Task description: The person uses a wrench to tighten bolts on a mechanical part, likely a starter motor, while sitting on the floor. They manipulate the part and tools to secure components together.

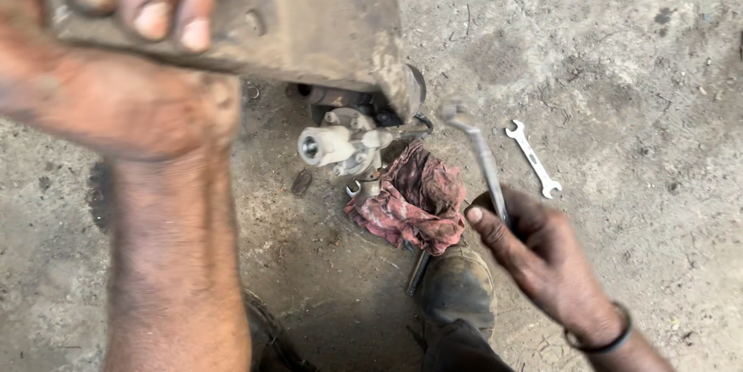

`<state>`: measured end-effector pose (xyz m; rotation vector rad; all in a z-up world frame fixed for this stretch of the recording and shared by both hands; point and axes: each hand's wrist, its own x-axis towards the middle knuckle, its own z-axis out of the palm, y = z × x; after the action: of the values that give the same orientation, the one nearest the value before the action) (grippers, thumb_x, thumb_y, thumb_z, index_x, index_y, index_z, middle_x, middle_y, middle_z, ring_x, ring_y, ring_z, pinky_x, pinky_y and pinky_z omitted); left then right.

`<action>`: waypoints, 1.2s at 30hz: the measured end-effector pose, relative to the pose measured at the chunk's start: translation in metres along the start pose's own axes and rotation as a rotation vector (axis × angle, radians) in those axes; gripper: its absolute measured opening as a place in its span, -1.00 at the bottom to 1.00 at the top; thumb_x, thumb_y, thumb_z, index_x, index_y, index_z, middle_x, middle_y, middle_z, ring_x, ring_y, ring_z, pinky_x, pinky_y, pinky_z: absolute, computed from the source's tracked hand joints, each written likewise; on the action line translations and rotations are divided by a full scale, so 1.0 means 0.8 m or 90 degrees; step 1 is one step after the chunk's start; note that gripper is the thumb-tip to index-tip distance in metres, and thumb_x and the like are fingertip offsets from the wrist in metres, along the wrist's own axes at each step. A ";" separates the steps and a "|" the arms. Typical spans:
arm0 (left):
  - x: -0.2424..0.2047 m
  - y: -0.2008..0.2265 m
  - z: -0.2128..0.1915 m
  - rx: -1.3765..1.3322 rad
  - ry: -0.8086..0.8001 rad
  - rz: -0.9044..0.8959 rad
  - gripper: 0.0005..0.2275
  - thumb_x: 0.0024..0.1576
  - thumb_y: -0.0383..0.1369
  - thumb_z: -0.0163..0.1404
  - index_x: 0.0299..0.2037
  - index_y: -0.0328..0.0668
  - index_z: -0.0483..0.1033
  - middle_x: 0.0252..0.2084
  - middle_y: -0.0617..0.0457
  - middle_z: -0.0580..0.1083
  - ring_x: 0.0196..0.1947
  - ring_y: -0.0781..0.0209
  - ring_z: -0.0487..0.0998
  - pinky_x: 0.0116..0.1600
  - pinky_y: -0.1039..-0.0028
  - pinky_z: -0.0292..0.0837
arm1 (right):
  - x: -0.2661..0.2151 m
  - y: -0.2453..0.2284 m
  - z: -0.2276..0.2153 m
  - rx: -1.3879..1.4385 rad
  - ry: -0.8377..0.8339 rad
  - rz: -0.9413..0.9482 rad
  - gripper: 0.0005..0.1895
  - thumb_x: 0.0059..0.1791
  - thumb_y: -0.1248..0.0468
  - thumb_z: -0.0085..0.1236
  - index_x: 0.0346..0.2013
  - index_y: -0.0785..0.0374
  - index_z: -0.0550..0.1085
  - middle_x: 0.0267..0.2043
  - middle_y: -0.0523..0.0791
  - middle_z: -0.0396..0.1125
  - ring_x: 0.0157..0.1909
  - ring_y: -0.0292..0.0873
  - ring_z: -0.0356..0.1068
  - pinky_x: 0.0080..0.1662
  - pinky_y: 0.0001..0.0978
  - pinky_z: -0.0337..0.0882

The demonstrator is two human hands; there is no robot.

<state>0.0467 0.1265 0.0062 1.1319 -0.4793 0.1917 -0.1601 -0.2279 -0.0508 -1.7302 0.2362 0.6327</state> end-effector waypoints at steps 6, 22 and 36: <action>-0.002 0.022 -0.035 0.043 0.032 0.024 -0.55 0.44 -0.03 -0.21 -0.41 -0.20 0.24 -0.58 -0.04 0.18 -0.62 0.13 0.21 -0.39 0.27 0.30 | 0.010 0.000 0.028 0.192 -0.108 0.121 -0.62 0.11 0.15 -0.23 -0.15 0.27 0.54 -0.78 -0.23 0.25 -0.79 -0.33 0.21 -0.66 -0.46 0.21; -0.078 0.056 -0.092 -0.045 0.318 -0.015 -0.60 0.46 -0.29 -0.20 -0.52 -0.15 0.25 -0.63 0.02 0.26 -0.65 0.21 0.30 -0.26 0.26 0.43 | 0.042 -0.073 0.045 0.053 -0.159 0.127 -0.52 0.11 0.20 -0.12 0.31 0.24 0.40 -0.72 -0.16 0.24 -0.76 -0.32 0.17 -0.67 -0.45 0.22; -0.079 0.054 -0.090 -0.028 0.315 -0.013 -0.60 0.47 -0.26 -0.23 -0.50 -0.14 0.22 -0.62 0.03 0.22 -0.65 0.22 0.26 -0.25 0.28 0.38 | 0.038 -0.057 0.055 -0.099 -0.125 0.095 -0.41 0.03 0.16 -0.11 0.37 0.18 0.26 -0.60 -0.18 0.43 -0.75 -0.32 0.35 -0.65 -0.43 0.44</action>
<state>-0.0063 0.2152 -0.0114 1.0012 -0.0321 0.4282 -0.1259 -0.1688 -0.0343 -1.7959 0.1830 0.9460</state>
